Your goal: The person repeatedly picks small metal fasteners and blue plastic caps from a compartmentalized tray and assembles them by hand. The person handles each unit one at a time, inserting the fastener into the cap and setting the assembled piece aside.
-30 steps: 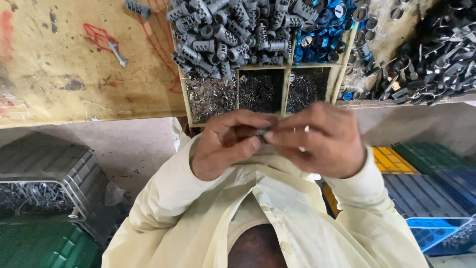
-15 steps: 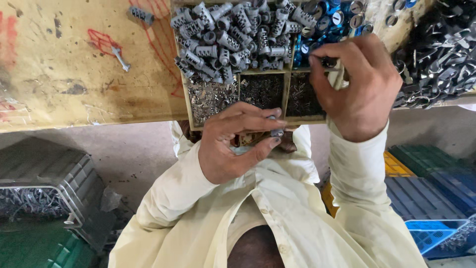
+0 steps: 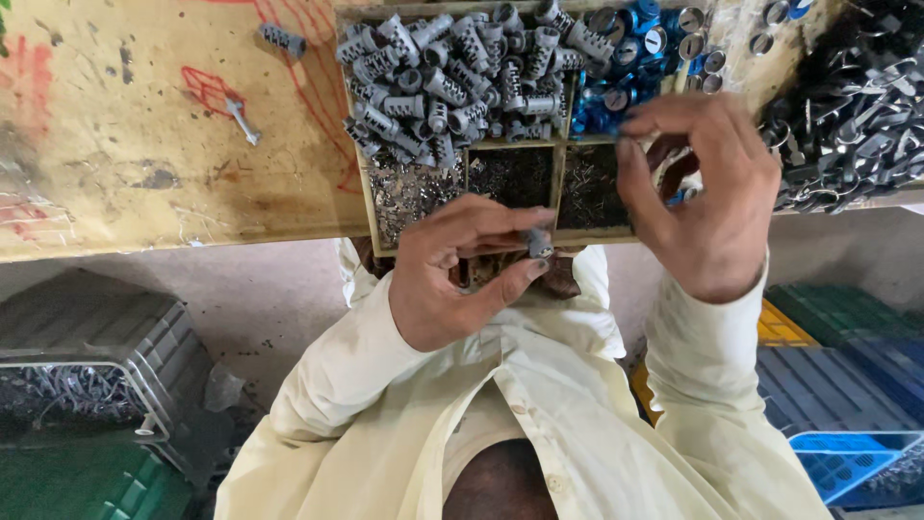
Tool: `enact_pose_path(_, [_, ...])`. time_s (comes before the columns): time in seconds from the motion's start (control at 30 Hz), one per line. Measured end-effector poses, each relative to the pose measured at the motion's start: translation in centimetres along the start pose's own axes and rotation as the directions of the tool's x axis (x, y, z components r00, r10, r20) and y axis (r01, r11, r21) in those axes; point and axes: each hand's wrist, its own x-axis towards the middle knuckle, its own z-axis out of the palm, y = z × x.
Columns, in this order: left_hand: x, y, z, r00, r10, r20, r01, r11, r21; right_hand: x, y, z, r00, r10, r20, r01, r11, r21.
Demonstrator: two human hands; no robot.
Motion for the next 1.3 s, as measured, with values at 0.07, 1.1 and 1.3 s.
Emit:
enact_pose_path(0.07, [0.1, -0.5, -0.1, 0.992, -0.113, 0.061, 0.123, 0.975, -0.185, -1.9, -0.1, -0.2, 0.986, 0.108, 0.125, -0.141, 0.942, 0.303])
enact_pose_path(1.1, [-0.7, -2.1, -1.7, 0.998, -0.017, 0.059, 0.013, 0.998, 0.056, -4.9, 1.2, 2.4, 0.874, 0.122, 0.471, -0.477, 0.404, 0.781])
enact_pose_path(1.3, [-0.7, -1.7, -2.2, 0.997, -0.022, 0.068, 0.007, 0.979, 0.206, -3.9, 0.2, 1.0, 0.908, -0.400, 0.122, 0.364, 0.899, 0.243])
